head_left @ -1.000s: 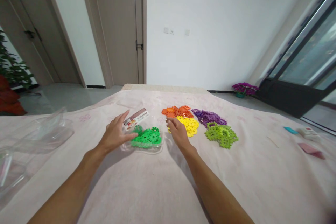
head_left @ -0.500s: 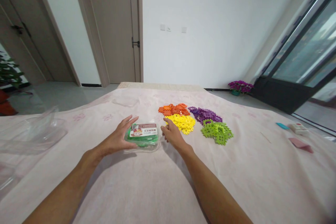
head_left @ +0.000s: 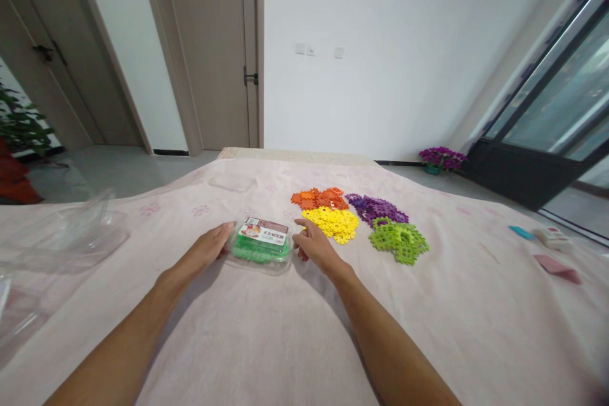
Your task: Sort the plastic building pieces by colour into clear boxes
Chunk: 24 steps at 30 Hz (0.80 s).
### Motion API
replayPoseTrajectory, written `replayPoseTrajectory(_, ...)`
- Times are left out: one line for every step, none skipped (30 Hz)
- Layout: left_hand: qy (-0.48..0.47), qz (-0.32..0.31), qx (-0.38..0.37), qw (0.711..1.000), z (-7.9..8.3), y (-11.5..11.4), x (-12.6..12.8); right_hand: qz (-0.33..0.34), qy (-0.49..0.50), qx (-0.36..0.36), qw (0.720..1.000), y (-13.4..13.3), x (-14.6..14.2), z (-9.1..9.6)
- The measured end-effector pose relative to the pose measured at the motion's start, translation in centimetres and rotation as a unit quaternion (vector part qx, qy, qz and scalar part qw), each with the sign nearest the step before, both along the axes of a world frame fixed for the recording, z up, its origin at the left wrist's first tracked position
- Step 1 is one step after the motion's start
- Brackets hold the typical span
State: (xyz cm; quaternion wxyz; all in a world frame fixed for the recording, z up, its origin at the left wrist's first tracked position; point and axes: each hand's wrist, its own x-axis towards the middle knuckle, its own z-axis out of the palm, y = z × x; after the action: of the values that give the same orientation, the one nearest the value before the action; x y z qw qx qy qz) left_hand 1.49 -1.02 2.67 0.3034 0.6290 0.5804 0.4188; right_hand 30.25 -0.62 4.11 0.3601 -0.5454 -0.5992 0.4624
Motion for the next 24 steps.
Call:
replayPoseTrajectory(-0.006, -0.006, -0.018, 1.0, 0.0, 0.0, -0.1, 0.0, 0.005, -0.001, 1.0, 0.0, 0.0, 0.0)
replayPoseTrajectory(-0.024, -0.011, -0.048, 0.998, 0.0, 0.0, -0.1, -0.001, 0.012, -0.001, 1.0, 0.0, -0.1, 0.1)
replayPoseTrajectory(-0.049, -0.015, -0.081, 0.995, 0.1, 0.0, -0.1, -0.004, 0.019, -0.001, 1.0, 0.0, -0.2, 0.1)
replayPoseTrajectory(-0.077, -0.015, -0.11, 0.991, 0.2, -0.1, -0.1, -0.007, 0.029, -0.001, 1.0, 0.0, -0.3, 0.0)
replayPoseTrajectory(-0.103, -0.014, -0.137, 0.985, 0.3, -0.1, -0.1, -0.011, 0.038, -0.001, 0.999, 0.1, -0.4, 0.0)
replayPoseTrajectory(-0.123, -0.013, -0.158, 0.98, 0.5, -0.2, 0.0, -0.017, 0.046, -0.002, 0.999, 0.2, -0.5, -0.1)
replayPoseTrajectory(-0.133, -0.012, -0.172, 0.976, 0.6, -0.3, 0.1, -0.022, 0.054, -0.005, 0.998, 0.3, -0.7, -0.2)
replayPoseTrajectory(-0.14, -0.012, -0.179, 0.974, 0.7, -0.3, 0.2, -0.027, 0.062, -0.007, 0.998, 0.4, -0.8, -0.3)
replayPoseTrajectory(-0.148, -0.013, -0.186, 0.971, 0.7, -0.4, 0.3, -0.033, 0.07, -0.008, 0.997, 0.6, -1.0, -0.5)
replayPoseTrajectory(-0.159, -0.012, -0.191, 0.969, 0.7, -0.5, 0.4, -0.038, 0.078, -0.008, 0.996, 0.8, -1.1, -0.6)
replayPoseTrajectory(-0.169, -0.011, -0.194, 0.966, 0.7, -0.5, 0.5, -0.04, 0.085, -0.006, 0.996, 1.0, -1.3, -0.7)
replayPoseTrajectory(-0.178, -0.009, -0.194, 0.965, 0.6, -0.6, 0.5, -0.039, 0.089, -0.002, 0.995, 1.2, -1.4, -0.8)
replayPoseTrajectory(-0.185, -0.008, -0.192, 0.964, 0.6, -0.6, 0.5, -0.036, 0.089, 0.003, 0.995, 1.3, -1.5, -0.9)
replayPoseTrajectory(-0.189, -0.008, -0.191, 0.963, 0.5, -0.6, 0.5, -0.032, 0.087, 0.008, 0.996, 1.5, -1.6, -1.0)
replayPoseTrajectory(-0.192, -0.009, -0.189, 0.963, 0.4, -0.6, 0.5, -0.028, 0.084, 0.013, 0.996, 1.6, -1.7, -1.0)
replayPoseTrajectory(-0.195, -0.01, -0.188, 0.963, 0.3, -0.6, 0.4, -0.026, 0.082, 0.017, 0.996, 1.6, -1.8, -1.0)
replayPoseTrajectory(-0.199, -0.012, -0.187, 0.962, 0.2, -0.7, 0.4, -0.025, 0.082, 0.022, 0.996, 1.7, -1.8, -1.0)
replayPoseTrajectory(-0.204, -0.015, -0.187, 0.961, 0.1, -0.7, 0.3, -0.024, 0.083, 0.027, 0.996, 1.7, -1.8, -1.0)
replayPoseTrajectory(-0.209, -0.016, -0.185, 0.96, 0.0, -0.8, 0.3, -0.024, 0.084, 0.032, 0.996, 1.7, -1.9, -1.0)
replayPoseTrajectory(-0.214, -0.017, -0.184, 0.959, 0.0, -0.8, 0.3, -0.024, 0.084, 0.035, 0.996, 1.8, -1.9, -1.1)
replayPoseTrajectory(-0.219, -0.019, -0.181, 0.959, -0.1, -0.9, 0.3, -0.025, 0.085, 0.035, 0.995, 1.8, -1.9, -1.1)
replayPoseTrajectory(-0.222, -0.021, -0.179, 0.958, -0.2, -1.0, 0.3, -0.027, 0.086, 0.032, 0.995, 1.9, -1.9, -1.1)
replayPoseTrajectory(-0.225, -0.024, -0.175, 0.958, -0.2, -1.1, 0.4, -0.029, 0.09, 0.026, 0.995, 2.0, -1.9, -1.2)
replayPoseTrajectory(-0.227, -0.024, -0.172, 0.958, -0.3, -1.1, 0.4, -0.033, 0.097, 0.019, 0.995, 2.1, -1.9, -1.3)
